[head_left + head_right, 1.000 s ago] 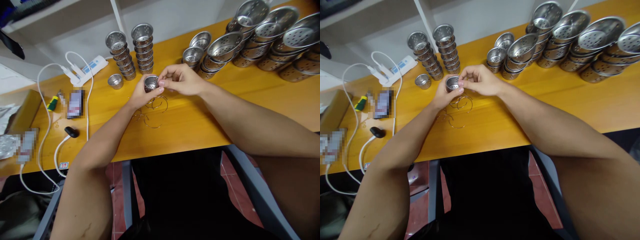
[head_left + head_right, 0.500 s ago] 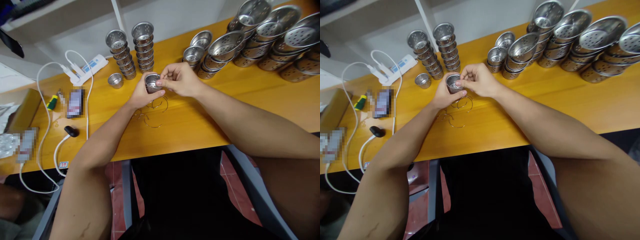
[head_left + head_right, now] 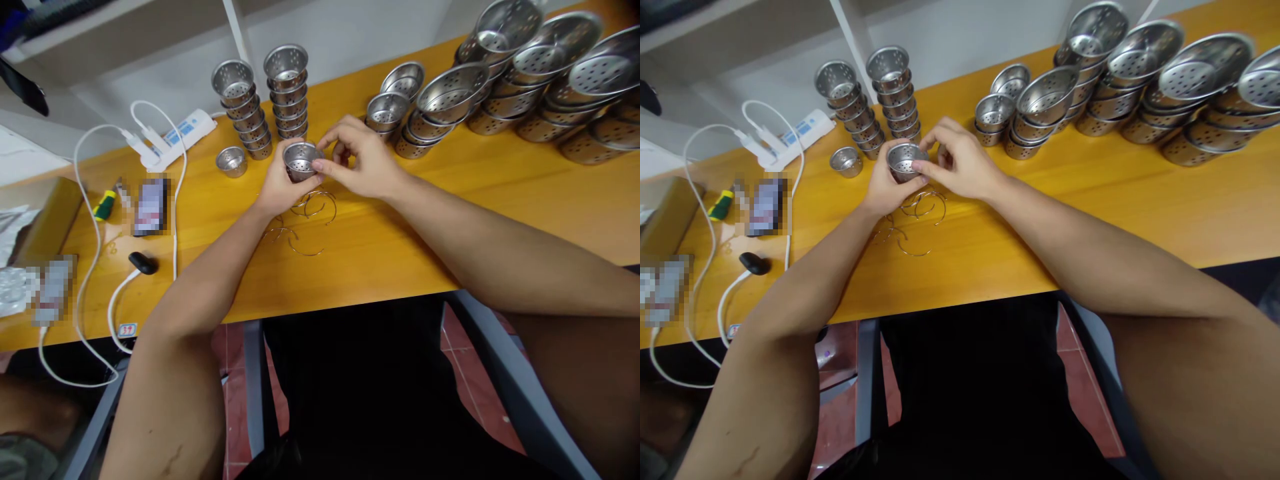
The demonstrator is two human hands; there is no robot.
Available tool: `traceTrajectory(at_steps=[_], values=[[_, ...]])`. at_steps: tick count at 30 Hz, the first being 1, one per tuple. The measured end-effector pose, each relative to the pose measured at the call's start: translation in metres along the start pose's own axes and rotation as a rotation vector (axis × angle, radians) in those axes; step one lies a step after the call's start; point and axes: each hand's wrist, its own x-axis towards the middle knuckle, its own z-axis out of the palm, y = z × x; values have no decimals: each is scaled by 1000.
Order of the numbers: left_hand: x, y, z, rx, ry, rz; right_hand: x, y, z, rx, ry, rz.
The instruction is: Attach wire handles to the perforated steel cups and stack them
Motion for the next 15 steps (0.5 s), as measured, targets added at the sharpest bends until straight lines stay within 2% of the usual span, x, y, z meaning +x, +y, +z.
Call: traceTrajectory(at_steps=[6,10,15], values=[[1,6,0,-11,-18,-44,-4,-6,1,-113,-49,-51],[1,8,-1,5,25,-69,-3,-3,0,-118,-55,-45],[0,8,-2,5,12,-18,-2,1,3,-107,-50,-65]])
